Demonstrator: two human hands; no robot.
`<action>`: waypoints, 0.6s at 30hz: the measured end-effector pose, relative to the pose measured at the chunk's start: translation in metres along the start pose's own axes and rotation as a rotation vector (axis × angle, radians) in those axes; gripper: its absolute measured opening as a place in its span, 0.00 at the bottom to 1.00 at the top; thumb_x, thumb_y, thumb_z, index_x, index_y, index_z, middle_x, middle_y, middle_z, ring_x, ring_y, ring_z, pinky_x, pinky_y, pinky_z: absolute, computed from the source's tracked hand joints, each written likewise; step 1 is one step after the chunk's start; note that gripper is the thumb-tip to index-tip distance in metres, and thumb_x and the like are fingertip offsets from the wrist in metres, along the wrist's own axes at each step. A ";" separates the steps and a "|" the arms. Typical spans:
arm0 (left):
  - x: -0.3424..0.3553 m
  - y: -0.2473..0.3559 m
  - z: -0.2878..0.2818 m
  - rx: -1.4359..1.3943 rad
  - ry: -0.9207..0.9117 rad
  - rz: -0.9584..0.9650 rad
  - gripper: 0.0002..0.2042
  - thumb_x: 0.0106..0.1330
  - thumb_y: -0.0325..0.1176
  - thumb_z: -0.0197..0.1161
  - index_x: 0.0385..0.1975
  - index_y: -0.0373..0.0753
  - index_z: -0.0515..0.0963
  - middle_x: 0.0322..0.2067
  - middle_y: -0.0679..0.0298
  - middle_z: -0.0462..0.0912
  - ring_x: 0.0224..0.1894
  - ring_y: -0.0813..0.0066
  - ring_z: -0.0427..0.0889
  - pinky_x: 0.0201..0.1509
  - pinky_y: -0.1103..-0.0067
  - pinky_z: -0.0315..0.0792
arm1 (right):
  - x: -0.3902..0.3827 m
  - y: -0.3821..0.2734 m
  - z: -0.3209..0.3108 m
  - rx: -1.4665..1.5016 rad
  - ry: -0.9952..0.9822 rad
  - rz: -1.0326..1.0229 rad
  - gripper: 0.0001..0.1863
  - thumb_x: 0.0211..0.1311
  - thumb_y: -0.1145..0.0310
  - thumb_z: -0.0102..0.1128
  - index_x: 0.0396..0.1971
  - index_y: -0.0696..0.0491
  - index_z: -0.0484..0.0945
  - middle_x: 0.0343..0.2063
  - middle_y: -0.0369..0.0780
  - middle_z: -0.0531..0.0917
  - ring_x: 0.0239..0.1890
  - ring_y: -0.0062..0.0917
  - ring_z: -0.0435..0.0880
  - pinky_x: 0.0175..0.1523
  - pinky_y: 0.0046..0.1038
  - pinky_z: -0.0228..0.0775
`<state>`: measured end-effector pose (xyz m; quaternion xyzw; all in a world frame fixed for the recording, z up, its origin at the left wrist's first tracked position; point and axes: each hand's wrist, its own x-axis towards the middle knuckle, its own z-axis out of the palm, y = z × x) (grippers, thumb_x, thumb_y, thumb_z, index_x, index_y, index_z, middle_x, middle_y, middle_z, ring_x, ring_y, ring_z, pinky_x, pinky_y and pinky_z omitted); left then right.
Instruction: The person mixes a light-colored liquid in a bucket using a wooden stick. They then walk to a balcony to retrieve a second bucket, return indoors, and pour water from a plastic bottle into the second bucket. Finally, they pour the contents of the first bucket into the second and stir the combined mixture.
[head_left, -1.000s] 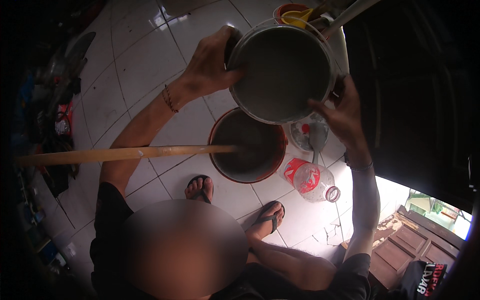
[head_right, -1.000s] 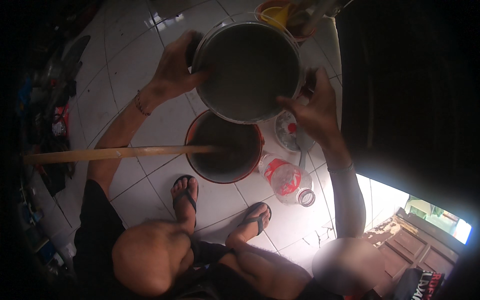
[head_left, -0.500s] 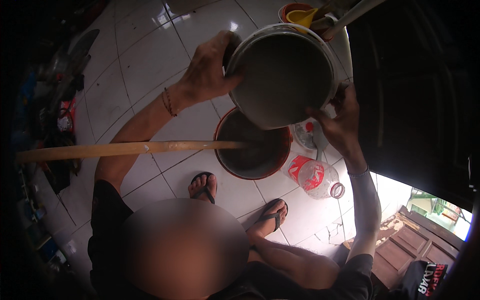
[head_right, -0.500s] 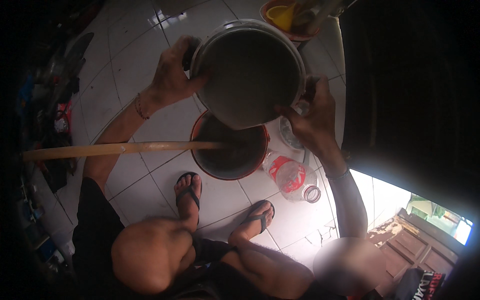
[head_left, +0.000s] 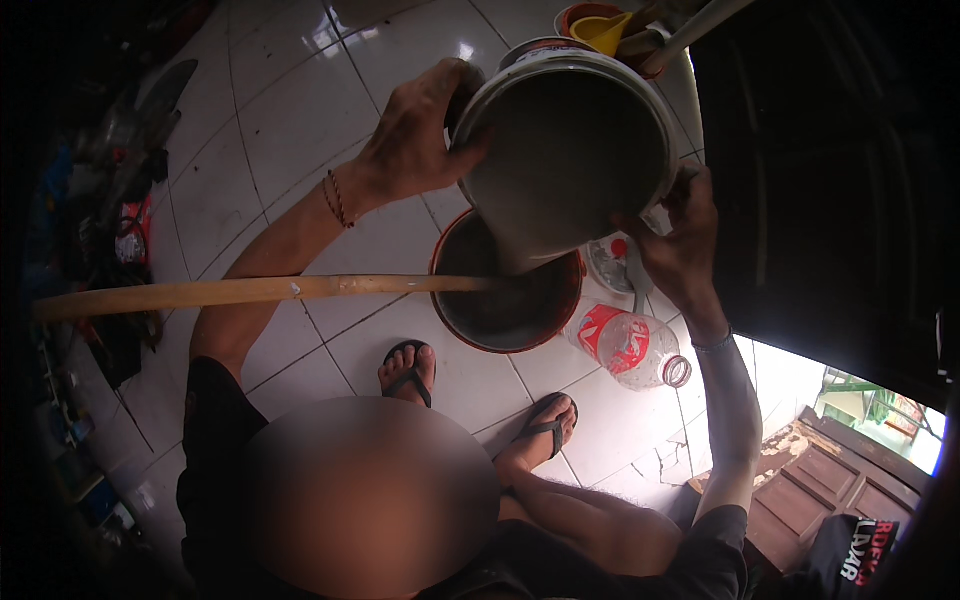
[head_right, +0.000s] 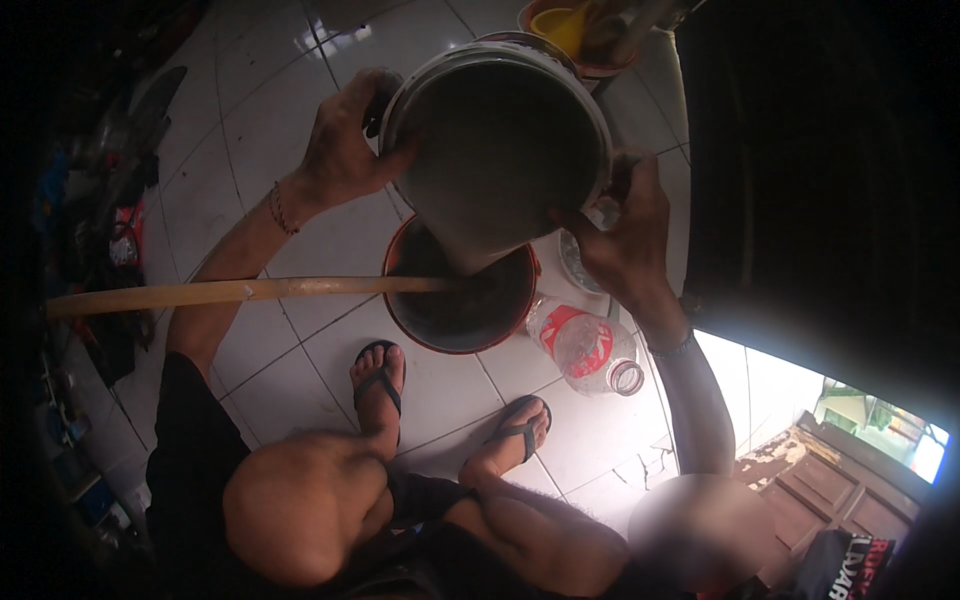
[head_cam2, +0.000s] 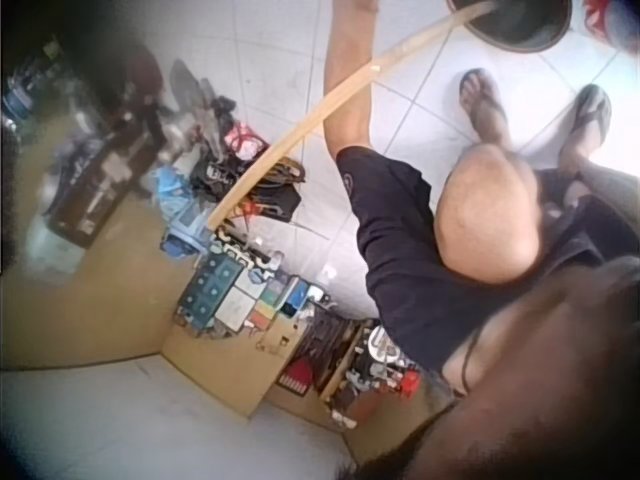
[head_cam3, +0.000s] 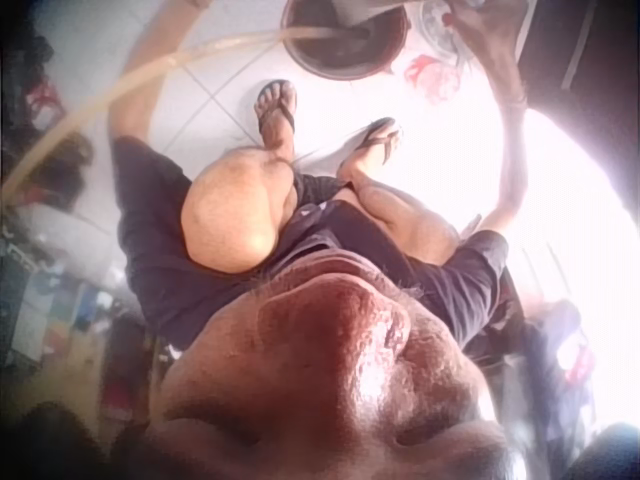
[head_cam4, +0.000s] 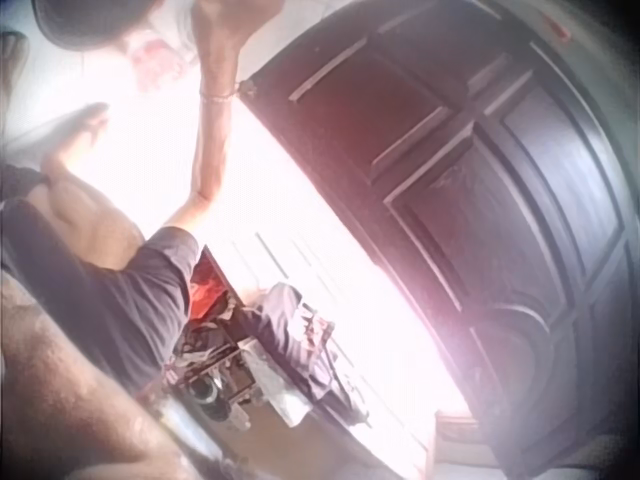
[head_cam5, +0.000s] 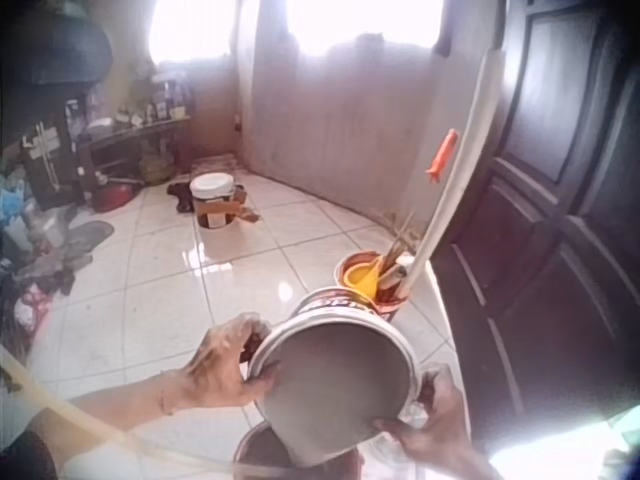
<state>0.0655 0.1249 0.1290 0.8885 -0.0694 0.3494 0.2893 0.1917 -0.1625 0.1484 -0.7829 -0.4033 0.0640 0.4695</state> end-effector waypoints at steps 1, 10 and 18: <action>0.000 0.000 0.000 0.002 0.003 0.006 0.21 0.53 0.29 0.73 0.44 0.36 0.71 0.29 0.59 0.80 0.24 0.69 0.81 0.29 0.75 0.76 | 0.000 0.001 0.000 -0.010 -0.001 0.000 0.31 0.45 0.71 0.81 0.46 0.59 0.68 0.38 0.46 0.81 0.41 0.33 0.86 0.49 0.33 0.79; 0.004 -0.001 0.001 0.015 0.001 -0.042 0.18 0.53 0.29 0.72 0.42 0.35 0.74 0.29 0.58 0.79 0.25 0.65 0.80 0.31 0.73 0.76 | 0.005 0.001 0.002 -0.006 0.000 0.004 0.32 0.45 0.72 0.80 0.46 0.59 0.67 0.40 0.48 0.81 0.43 0.35 0.86 0.49 0.32 0.79; 0.000 -0.009 0.006 0.021 -0.026 -0.077 0.18 0.55 0.29 0.71 0.43 0.36 0.73 0.30 0.57 0.80 0.27 0.63 0.81 0.33 0.71 0.76 | 0.005 0.007 0.006 -0.009 -0.017 0.021 0.32 0.45 0.72 0.80 0.46 0.59 0.67 0.39 0.48 0.81 0.43 0.35 0.86 0.49 0.33 0.80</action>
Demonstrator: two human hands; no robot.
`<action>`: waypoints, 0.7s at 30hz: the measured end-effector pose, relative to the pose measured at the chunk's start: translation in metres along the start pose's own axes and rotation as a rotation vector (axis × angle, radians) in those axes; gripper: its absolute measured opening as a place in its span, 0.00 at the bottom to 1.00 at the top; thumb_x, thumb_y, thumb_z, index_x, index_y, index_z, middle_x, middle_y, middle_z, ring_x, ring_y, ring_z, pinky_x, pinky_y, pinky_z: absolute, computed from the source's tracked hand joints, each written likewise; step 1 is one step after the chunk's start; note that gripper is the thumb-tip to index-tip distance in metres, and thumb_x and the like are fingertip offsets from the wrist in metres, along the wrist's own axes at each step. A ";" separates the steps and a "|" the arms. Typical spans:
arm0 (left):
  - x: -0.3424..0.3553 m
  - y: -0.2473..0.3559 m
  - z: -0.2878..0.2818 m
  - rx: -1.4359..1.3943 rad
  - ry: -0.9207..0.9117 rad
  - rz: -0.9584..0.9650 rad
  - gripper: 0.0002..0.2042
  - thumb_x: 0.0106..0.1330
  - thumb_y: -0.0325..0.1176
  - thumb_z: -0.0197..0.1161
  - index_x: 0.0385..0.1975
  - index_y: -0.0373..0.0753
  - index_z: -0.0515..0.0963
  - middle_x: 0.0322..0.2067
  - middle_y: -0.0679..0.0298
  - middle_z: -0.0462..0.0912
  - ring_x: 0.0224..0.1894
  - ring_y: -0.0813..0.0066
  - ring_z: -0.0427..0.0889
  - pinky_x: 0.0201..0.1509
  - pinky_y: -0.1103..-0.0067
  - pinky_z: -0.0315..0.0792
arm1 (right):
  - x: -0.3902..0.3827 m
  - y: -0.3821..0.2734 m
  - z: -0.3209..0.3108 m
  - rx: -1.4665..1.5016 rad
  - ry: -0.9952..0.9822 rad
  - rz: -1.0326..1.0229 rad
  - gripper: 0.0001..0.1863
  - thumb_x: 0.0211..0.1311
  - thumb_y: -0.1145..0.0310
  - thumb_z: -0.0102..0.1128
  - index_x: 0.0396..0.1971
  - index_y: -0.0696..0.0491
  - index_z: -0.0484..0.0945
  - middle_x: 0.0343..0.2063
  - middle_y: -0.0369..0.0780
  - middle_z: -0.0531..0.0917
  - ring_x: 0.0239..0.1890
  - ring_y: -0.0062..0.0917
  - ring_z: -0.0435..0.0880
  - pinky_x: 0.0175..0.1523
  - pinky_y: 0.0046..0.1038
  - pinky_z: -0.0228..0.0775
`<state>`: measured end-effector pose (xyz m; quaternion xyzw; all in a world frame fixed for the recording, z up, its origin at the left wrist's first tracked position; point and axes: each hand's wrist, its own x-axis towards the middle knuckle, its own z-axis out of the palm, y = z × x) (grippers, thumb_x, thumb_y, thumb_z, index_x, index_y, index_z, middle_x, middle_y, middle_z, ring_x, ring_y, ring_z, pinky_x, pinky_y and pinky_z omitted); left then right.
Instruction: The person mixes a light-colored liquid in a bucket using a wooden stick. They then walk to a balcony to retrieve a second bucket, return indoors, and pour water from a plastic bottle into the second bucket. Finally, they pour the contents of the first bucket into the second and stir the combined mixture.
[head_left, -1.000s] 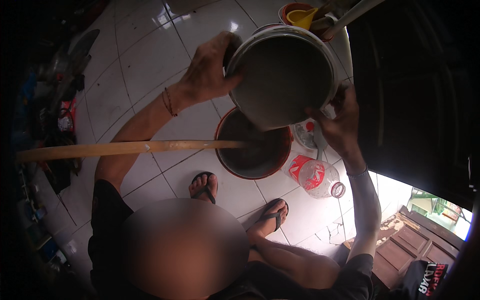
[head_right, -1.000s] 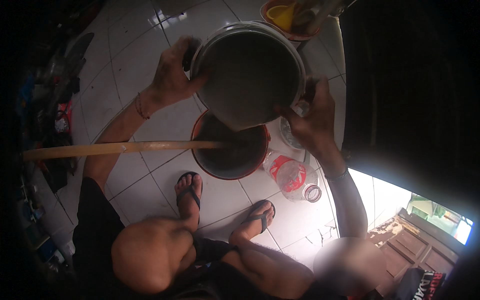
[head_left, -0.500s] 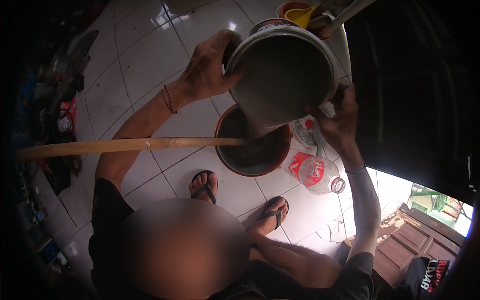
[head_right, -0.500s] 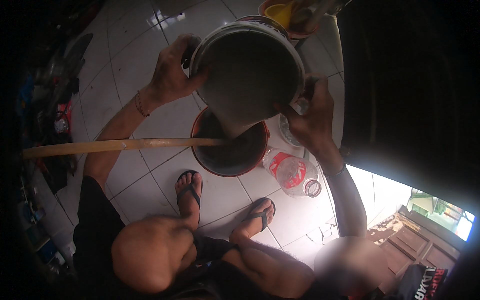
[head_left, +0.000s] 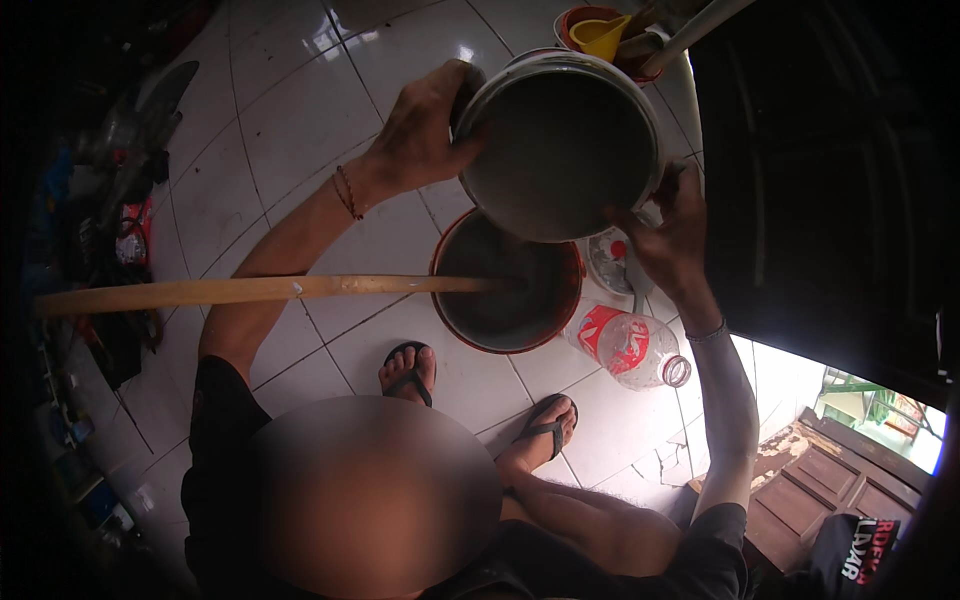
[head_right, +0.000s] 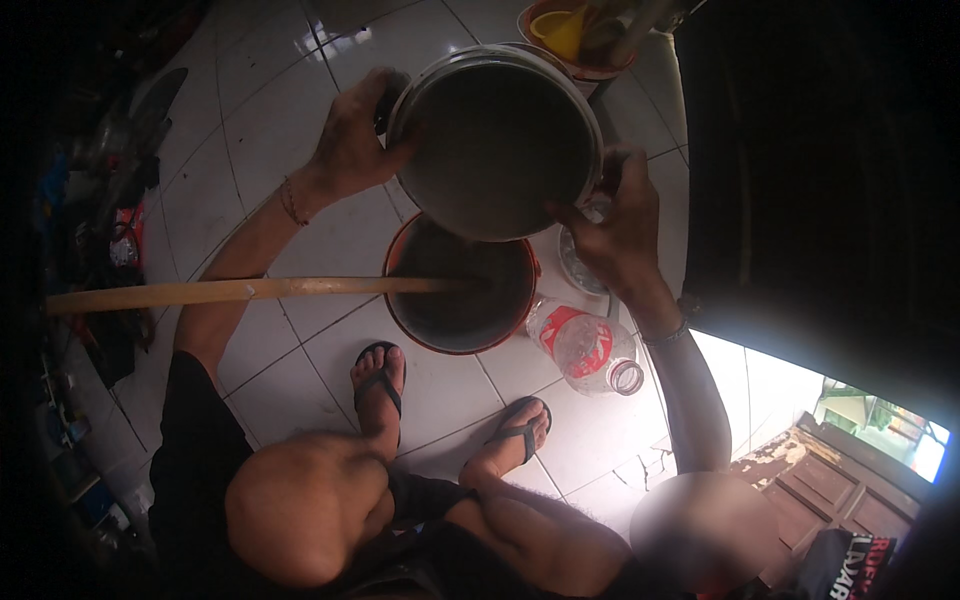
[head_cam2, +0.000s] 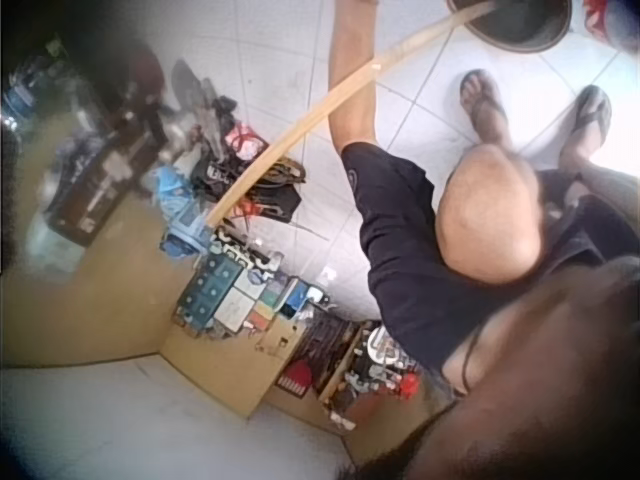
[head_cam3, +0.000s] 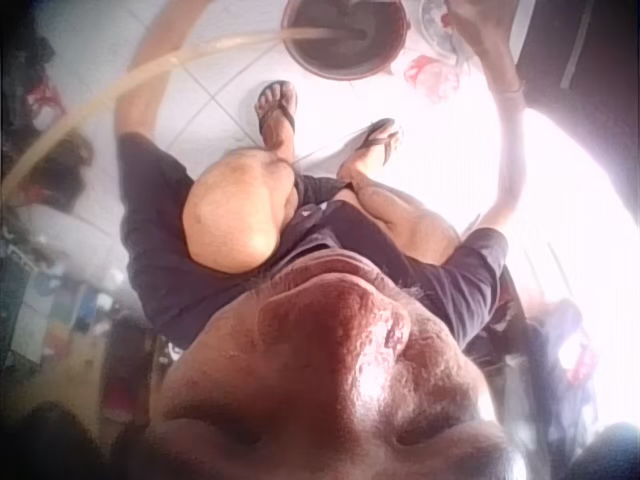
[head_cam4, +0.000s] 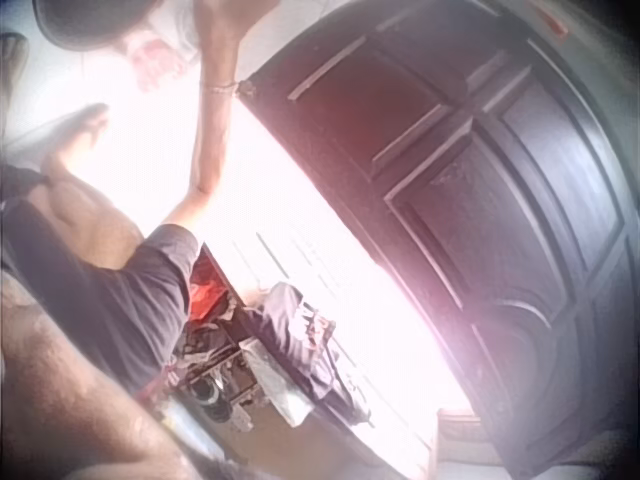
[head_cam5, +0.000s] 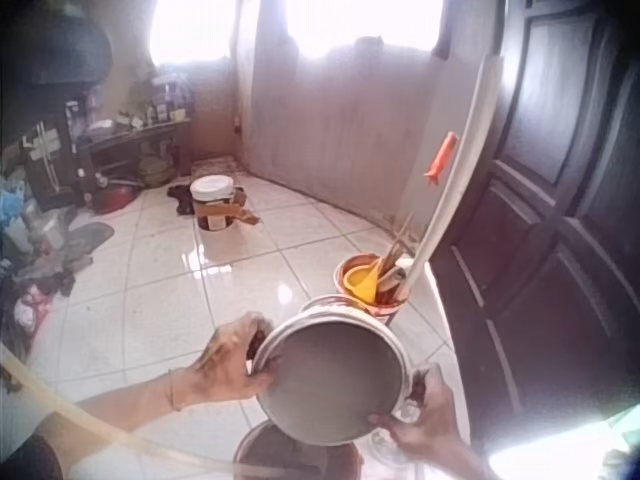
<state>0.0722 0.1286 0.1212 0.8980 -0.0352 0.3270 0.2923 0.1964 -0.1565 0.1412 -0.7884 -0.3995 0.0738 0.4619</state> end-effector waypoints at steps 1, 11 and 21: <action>0.000 0.000 0.001 0.003 0.000 0.000 0.18 0.55 0.29 0.71 0.43 0.36 0.73 0.31 0.57 0.80 0.28 0.63 0.81 0.33 0.71 0.76 | 0.000 0.000 0.000 -0.010 0.001 -0.005 0.32 0.45 0.71 0.80 0.46 0.59 0.67 0.39 0.47 0.81 0.42 0.35 0.86 0.49 0.33 0.79; 0.000 0.001 -0.001 0.006 0.006 0.022 0.17 0.56 0.30 0.71 0.43 0.36 0.73 0.30 0.58 0.79 0.27 0.65 0.81 0.32 0.72 0.76 | -0.003 0.000 0.002 -0.053 0.024 -0.027 0.32 0.45 0.69 0.81 0.46 0.58 0.67 0.38 0.46 0.81 0.39 0.34 0.85 0.47 0.33 0.78; 0.001 0.000 -0.004 -0.009 -0.001 0.016 0.18 0.55 0.30 0.71 0.43 0.35 0.73 0.31 0.57 0.80 0.28 0.64 0.81 0.33 0.71 0.76 | -0.004 0.001 0.000 -0.053 0.004 -0.026 0.33 0.45 0.68 0.81 0.45 0.59 0.66 0.39 0.47 0.80 0.41 0.34 0.85 0.48 0.33 0.78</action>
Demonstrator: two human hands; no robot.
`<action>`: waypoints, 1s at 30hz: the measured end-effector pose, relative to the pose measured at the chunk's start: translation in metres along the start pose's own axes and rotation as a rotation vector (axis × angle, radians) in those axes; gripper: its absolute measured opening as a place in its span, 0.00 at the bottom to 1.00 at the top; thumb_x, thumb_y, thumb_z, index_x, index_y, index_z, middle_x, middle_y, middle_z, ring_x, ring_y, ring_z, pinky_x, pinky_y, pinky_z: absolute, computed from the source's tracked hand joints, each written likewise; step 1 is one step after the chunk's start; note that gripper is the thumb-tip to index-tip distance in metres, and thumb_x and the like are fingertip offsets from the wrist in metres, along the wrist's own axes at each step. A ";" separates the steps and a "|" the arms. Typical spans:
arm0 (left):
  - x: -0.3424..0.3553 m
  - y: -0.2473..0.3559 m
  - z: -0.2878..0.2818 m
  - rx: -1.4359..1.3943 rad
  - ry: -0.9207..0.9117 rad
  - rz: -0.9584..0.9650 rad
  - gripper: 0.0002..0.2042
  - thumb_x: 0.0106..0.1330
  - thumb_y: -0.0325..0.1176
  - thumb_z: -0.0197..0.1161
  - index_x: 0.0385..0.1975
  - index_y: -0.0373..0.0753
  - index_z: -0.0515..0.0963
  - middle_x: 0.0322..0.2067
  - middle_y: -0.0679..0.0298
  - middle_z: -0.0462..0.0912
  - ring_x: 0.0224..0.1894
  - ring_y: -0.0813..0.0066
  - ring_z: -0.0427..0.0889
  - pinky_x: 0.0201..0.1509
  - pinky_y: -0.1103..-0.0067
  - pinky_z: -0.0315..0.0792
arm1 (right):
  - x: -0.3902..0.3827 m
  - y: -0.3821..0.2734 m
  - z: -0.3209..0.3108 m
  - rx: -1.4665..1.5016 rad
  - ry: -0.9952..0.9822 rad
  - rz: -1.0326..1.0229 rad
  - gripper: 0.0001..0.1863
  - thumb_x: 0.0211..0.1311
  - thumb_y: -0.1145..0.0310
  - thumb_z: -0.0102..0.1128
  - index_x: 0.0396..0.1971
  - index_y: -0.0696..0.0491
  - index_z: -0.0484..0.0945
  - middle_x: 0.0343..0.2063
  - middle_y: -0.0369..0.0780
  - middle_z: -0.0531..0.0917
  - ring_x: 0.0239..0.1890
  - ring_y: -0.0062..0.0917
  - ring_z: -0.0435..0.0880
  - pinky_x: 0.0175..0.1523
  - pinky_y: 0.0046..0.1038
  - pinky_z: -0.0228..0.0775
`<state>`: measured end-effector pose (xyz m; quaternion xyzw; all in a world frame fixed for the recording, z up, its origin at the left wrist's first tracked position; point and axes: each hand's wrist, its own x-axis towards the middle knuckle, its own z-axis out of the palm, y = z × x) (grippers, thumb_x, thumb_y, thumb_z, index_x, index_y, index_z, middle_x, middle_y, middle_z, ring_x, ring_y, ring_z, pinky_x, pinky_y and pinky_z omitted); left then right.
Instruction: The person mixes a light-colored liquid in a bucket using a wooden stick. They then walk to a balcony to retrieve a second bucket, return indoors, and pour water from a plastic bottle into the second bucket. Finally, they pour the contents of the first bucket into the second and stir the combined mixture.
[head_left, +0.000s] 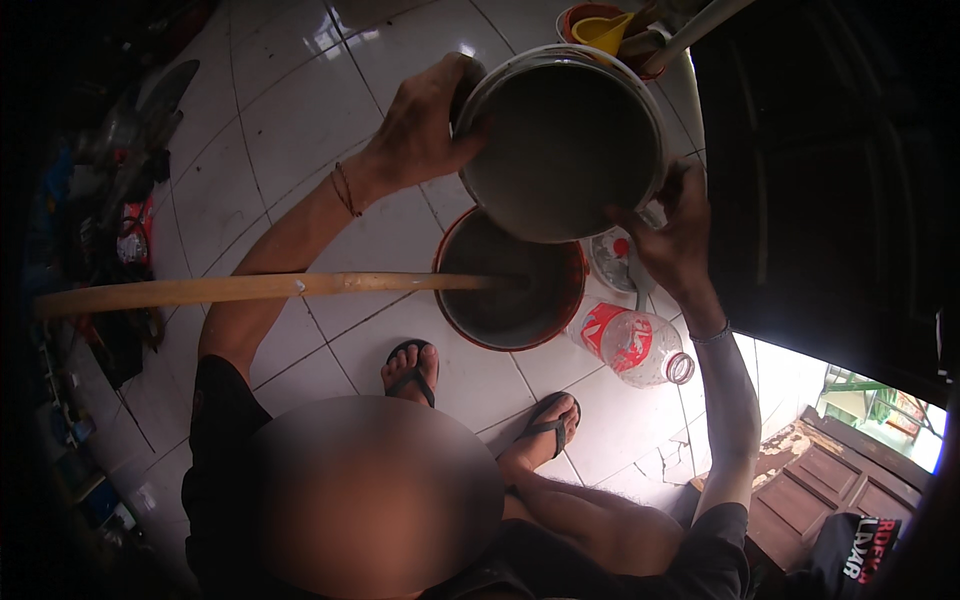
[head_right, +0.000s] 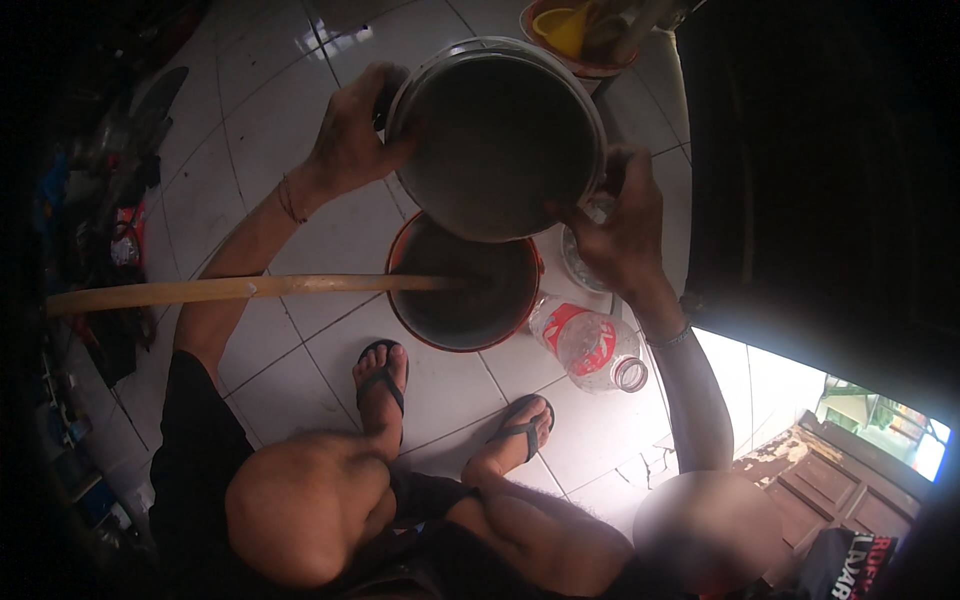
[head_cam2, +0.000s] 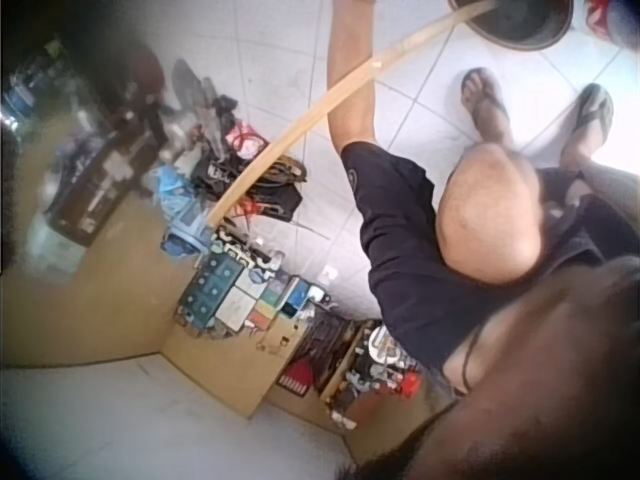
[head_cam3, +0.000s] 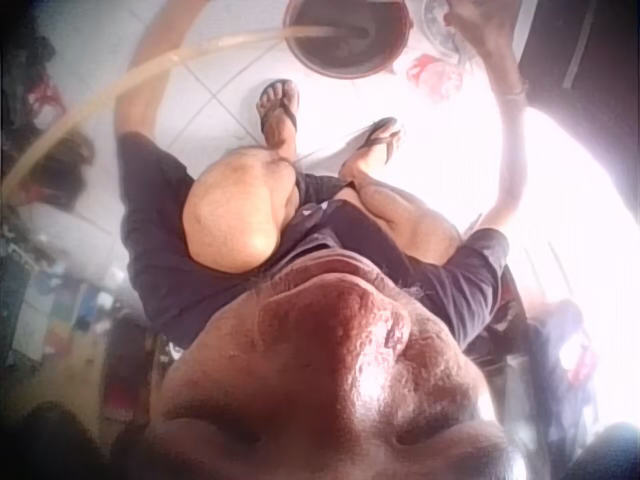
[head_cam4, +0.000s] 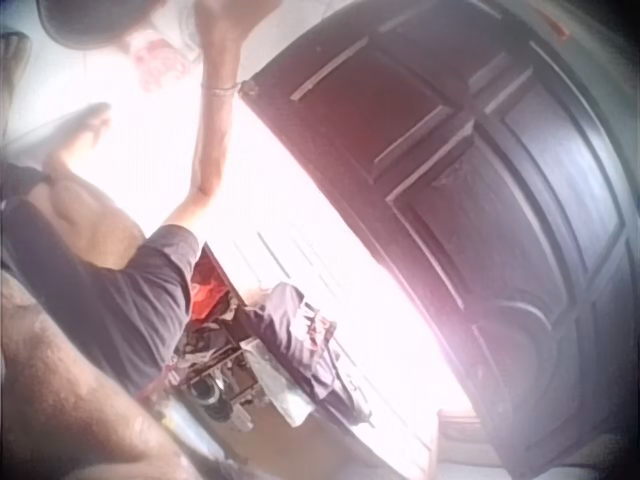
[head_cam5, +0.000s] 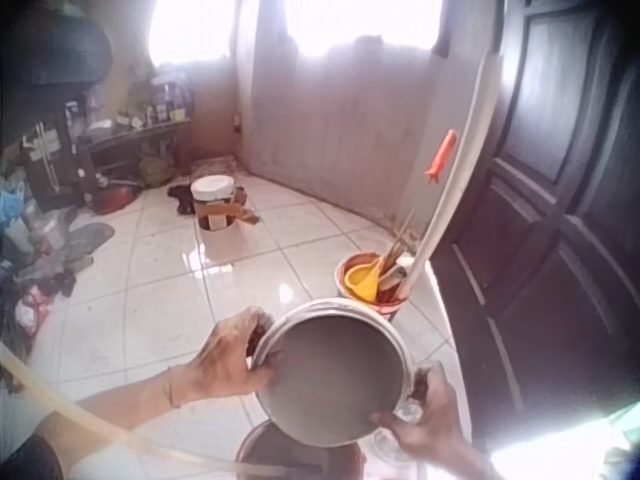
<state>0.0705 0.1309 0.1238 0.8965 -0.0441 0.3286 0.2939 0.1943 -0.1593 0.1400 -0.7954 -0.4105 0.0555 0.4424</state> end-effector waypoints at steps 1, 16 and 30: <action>0.002 -0.002 0.000 -0.005 -0.002 0.003 0.18 0.54 0.30 0.70 0.43 0.34 0.73 0.31 0.57 0.80 0.29 0.63 0.81 0.33 0.71 0.76 | 0.001 0.000 -0.001 -0.015 -0.006 0.003 0.33 0.46 0.68 0.81 0.45 0.59 0.66 0.39 0.47 0.80 0.41 0.33 0.85 0.49 0.33 0.78; 0.019 -0.034 0.013 -0.301 -0.195 -0.174 0.17 0.60 0.25 0.68 0.47 0.29 0.74 0.36 0.59 0.82 0.40 0.78 0.81 0.47 0.75 0.79 | 0.034 0.019 -0.006 0.250 -0.148 0.251 0.32 0.53 0.72 0.76 0.53 0.61 0.66 0.47 0.48 0.79 0.52 0.32 0.82 0.60 0.33 0.77; 0.027 -0.020 0.016 -0.144 -0.217 -0.348 0.31 0.60 0.58 0.68 0.40 0.28 0.78 0.30 0.52 0.83 0.33 0.65 0.85 0.38 0.73 0.79 | 0.040 0.026 -0.010 0.200 -0.186 0.312 0.30 0.55 0.74 0.75 0.54 0.60 0.66 0.48 0.45 0.78 0.53 0.28 0.81 0.55 0.28 0.78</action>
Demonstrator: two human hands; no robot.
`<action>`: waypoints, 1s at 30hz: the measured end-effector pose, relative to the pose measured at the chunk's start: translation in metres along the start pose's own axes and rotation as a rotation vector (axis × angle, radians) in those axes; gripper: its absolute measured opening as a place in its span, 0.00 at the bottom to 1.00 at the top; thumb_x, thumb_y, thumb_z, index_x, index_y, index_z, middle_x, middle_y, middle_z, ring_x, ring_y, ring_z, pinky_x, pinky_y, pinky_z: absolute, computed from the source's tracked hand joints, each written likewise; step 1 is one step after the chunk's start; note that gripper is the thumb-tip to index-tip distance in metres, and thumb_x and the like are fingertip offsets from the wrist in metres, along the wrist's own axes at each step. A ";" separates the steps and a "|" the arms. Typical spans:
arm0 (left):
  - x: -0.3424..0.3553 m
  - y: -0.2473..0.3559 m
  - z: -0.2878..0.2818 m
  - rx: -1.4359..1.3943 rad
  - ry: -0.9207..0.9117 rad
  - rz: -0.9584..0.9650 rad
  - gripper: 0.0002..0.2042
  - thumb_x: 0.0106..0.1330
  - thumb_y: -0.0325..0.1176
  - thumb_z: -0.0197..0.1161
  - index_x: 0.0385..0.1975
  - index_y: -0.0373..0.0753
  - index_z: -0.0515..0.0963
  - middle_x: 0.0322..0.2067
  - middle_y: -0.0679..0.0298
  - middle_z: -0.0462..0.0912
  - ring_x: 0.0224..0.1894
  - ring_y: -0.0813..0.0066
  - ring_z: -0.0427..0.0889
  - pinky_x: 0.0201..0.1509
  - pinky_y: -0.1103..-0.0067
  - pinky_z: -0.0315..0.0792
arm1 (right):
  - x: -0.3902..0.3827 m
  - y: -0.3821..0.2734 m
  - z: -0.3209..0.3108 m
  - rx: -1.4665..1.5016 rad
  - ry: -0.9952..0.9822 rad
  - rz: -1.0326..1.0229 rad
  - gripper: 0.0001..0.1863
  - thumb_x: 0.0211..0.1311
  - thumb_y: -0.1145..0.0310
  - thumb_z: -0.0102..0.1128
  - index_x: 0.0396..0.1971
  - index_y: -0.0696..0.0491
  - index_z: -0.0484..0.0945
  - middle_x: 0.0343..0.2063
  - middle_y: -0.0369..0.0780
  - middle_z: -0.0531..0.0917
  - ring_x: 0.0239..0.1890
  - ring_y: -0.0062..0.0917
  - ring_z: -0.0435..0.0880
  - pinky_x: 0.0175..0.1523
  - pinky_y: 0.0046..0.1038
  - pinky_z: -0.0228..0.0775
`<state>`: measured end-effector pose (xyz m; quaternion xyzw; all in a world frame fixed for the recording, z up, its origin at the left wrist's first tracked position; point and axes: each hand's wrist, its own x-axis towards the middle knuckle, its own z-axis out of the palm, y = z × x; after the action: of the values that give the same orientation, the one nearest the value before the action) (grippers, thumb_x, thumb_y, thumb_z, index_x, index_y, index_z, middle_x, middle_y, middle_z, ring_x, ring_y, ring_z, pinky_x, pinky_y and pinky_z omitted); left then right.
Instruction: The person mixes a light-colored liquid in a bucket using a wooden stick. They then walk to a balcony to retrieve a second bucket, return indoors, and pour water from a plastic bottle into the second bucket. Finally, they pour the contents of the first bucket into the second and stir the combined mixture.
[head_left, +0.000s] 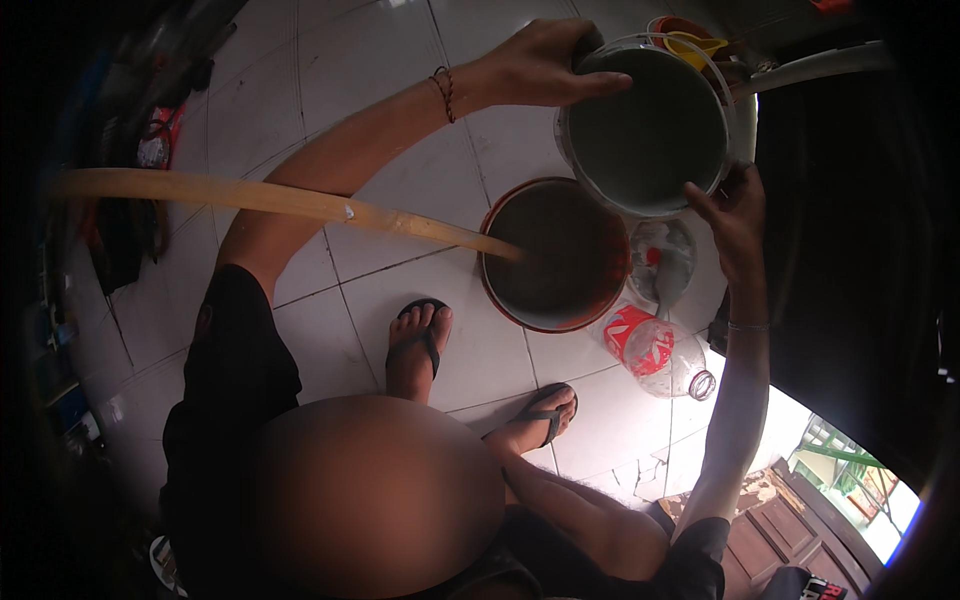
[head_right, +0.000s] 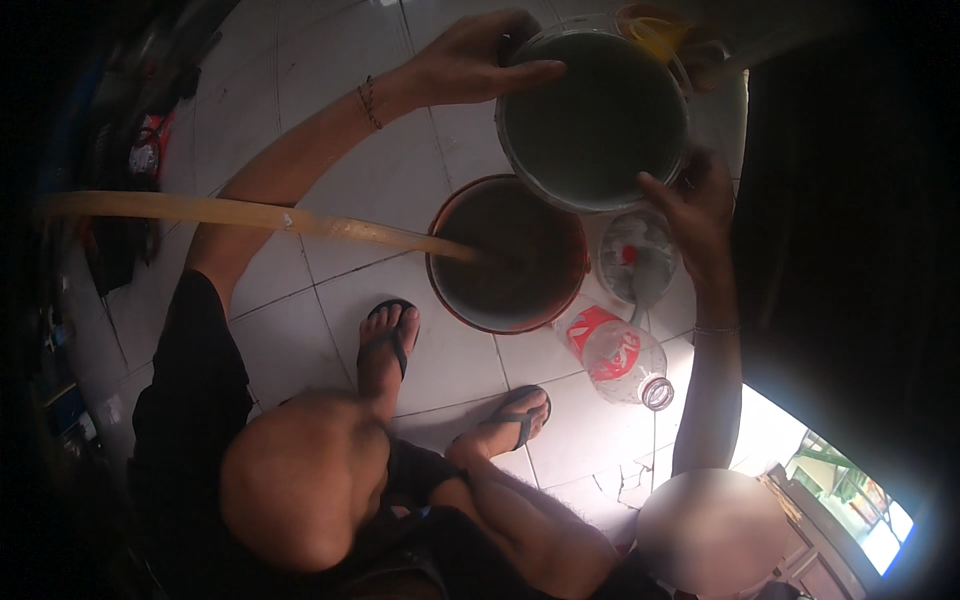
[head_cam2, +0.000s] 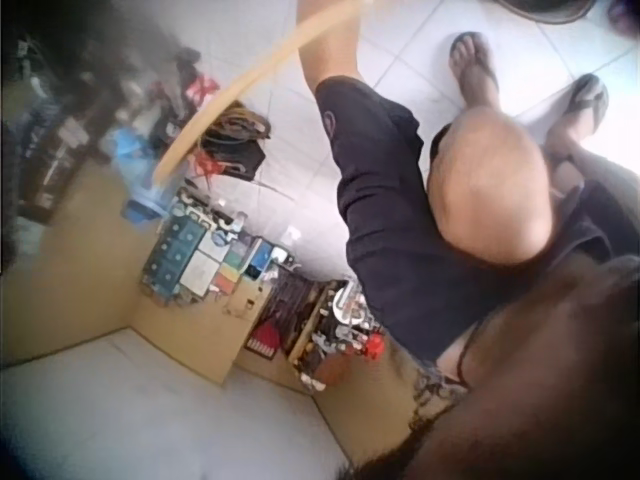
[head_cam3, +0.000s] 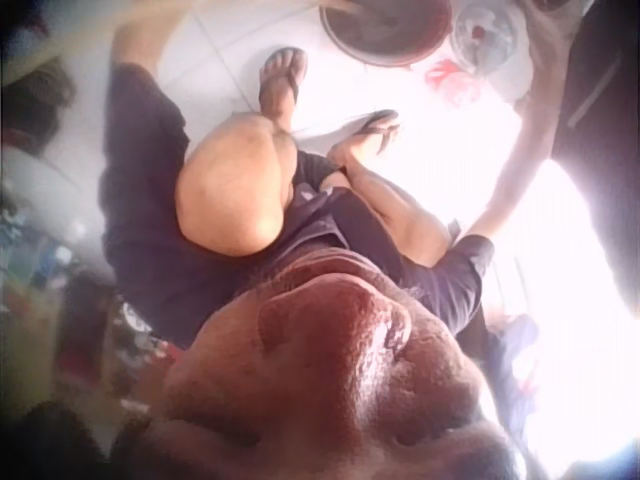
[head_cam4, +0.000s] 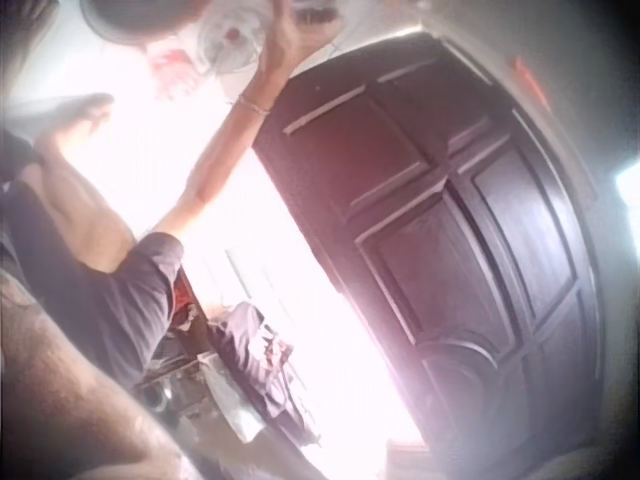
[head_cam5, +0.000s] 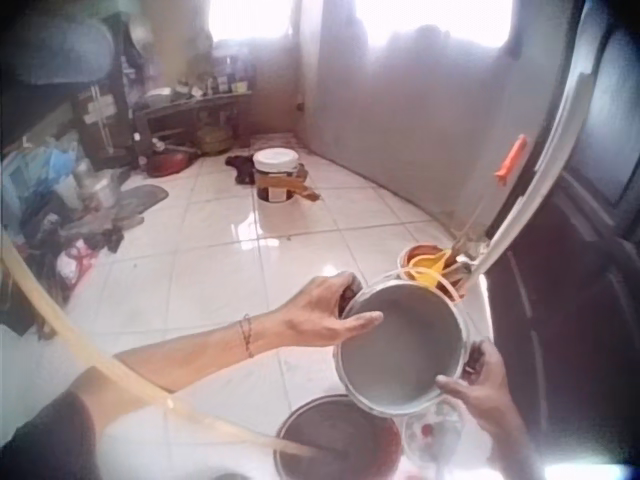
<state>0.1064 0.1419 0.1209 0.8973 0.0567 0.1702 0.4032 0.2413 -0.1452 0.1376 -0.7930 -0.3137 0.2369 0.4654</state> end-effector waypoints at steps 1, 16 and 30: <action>0.001 -0.004 0.002 -0.005 0.022 0.032 0.33 0.60 0.61 0.66 0.38 0.27 0.78 0.27 0.50 0.83 0.31 0.63 0.86 0.35 0.73 0.79 | 0.001 0.003 0.000 0.035 -0.011 -0.021 0.30 0.55 0.74 0.75 0.54 0.60 0.67 0.48 0.44 0.79 0.53 0.28 0.81 0.55 0.29 0.78; -0.002 -0.011 0.007 0.023 0.002 -0.060 0.31 0.61 0.57 0.67 0.45 0.30 0.78 0.36 0.52 0.83 0.40 0.63 0.83 0.46 0.69 0.75 | 0.011 0.018 0.000 0.042 0.001 -0.031 0.28 0.52 0.76 0.76 0.49 0.61 0.69 0.45 0.45 0.78 0.48 0.28 0.82 0.48 0.26 0.81; -0.008 -0.037 0.019 -0.143 -0.094 -0.007 0.24 0.58 0.32 0.76 0.50 0.31 0.71 0.40 0.57 0.82 0.45 0.75 0.79 0.51 0.74 0.75 | 0.019 0.035 0.009 0.095 -0.011 -0.024 0.31 0.52 0.75 0.76 0.53 0.60 0.67 0.48 0.46 0.77 0.54 0.29 0.79 0.54 0.28 0.79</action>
<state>0.1067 0.1518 0.0798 0.8729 0.0285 0.1303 0.4692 0.2579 -0.1392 0.1010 -0.7648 -0.3140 0.2502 0.5038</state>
